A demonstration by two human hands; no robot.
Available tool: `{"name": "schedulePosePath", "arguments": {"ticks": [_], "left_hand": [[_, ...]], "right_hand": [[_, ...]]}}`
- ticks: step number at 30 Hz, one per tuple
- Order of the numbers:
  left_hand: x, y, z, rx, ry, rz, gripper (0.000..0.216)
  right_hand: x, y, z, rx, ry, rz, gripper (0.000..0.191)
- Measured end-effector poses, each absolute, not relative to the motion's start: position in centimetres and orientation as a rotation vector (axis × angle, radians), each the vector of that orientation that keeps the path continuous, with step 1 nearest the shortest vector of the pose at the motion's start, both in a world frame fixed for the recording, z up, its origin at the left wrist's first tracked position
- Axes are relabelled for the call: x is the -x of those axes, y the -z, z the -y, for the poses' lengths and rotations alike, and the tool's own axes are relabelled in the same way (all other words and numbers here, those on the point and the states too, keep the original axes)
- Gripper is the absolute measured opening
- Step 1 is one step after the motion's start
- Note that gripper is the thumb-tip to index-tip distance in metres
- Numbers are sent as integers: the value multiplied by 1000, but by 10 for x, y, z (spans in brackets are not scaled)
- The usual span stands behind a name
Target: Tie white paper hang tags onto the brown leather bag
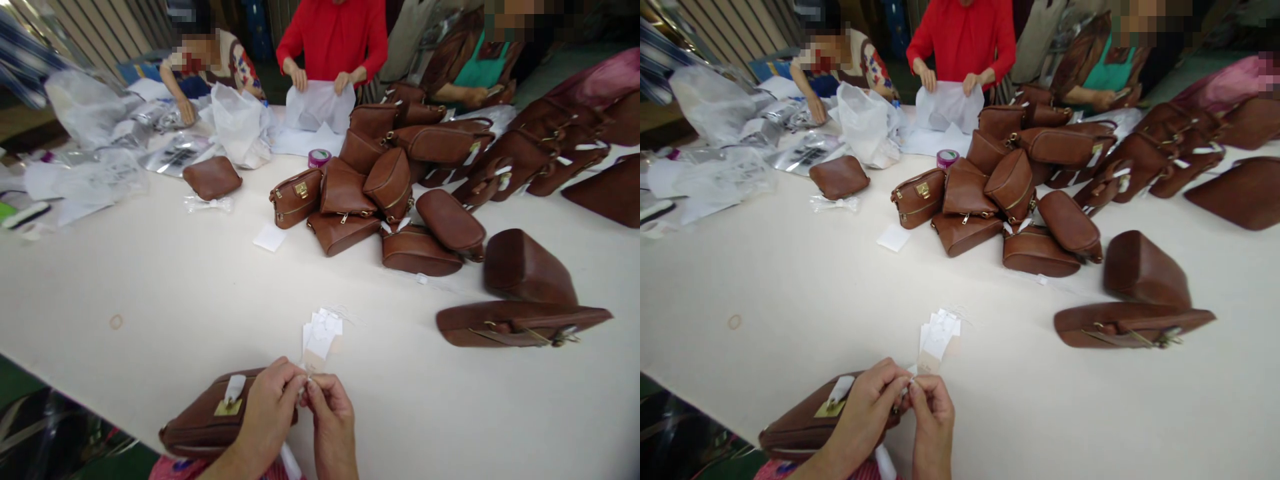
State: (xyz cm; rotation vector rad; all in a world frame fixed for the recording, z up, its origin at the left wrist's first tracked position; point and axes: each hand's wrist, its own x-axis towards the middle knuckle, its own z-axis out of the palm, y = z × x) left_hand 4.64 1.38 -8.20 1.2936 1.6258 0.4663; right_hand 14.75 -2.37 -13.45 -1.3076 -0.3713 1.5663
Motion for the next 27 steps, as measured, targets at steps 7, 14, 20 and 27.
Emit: {"name": "schedulePosePath", "arguments": {"ticks": [7, 14, 20, 27], "left_hand": [[-47, 81, -15, -1299, -477, -1619, 35], [-48, 80, -17, -1263, -499, -1629, 34], [-46, 82, -18, -1280, -509, -1639, 33], [-45, 85, -16, -1301, -492, -1616, 35]], "right_hand": [[-139, 138, 24, 1220, -1604, 172, 33], [-135, 140, 23, 1153, -1627, 33, 34], [-137, 140, 22, 1211, -1585, 160, 31], [-138, 143, 21, 1285, -1551, 244, 30]]}}
